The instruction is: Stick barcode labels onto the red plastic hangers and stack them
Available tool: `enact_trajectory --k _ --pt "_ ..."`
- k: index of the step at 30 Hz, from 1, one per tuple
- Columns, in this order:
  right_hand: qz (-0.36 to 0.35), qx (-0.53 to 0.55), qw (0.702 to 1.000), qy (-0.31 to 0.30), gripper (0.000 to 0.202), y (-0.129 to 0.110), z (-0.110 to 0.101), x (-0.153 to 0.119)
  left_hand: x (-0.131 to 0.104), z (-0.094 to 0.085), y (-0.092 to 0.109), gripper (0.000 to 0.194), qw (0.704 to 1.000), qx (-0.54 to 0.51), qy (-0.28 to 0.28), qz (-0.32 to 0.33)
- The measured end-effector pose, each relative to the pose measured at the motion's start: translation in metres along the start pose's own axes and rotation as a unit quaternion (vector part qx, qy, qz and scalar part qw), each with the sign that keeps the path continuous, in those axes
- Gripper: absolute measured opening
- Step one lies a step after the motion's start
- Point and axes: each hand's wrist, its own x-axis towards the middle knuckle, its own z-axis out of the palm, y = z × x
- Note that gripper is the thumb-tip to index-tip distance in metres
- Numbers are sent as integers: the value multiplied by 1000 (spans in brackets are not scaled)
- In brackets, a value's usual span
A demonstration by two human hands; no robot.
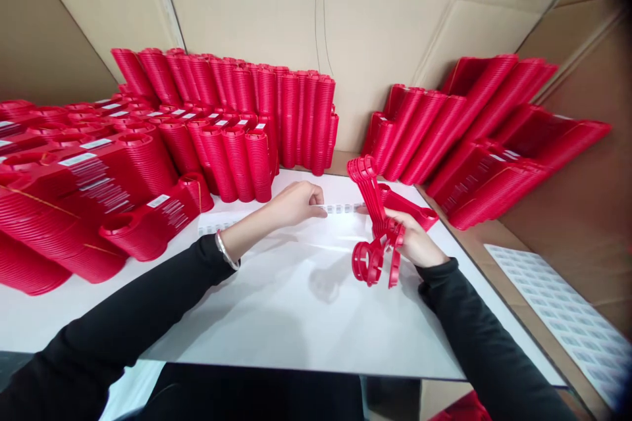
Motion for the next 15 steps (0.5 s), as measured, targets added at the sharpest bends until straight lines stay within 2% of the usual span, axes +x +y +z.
enact_trajectory --k 3,5,9,15 --pt "7 23 999 -42 46 -1 -2 0 0 0 3 20 1000 -15 -5 2" --pt "0 24 999 -47 47 -2 -4 1 0 0 2 21 1000 -12 -9 4" --pt "9 7 1000 -20 47 -6 -9 -1 1 -4 -5 22 1000 3 1 9" --pt "31 51 998 15 48 -6 -15 -3 -1 -14 -8 25 1000 23 20 -1"
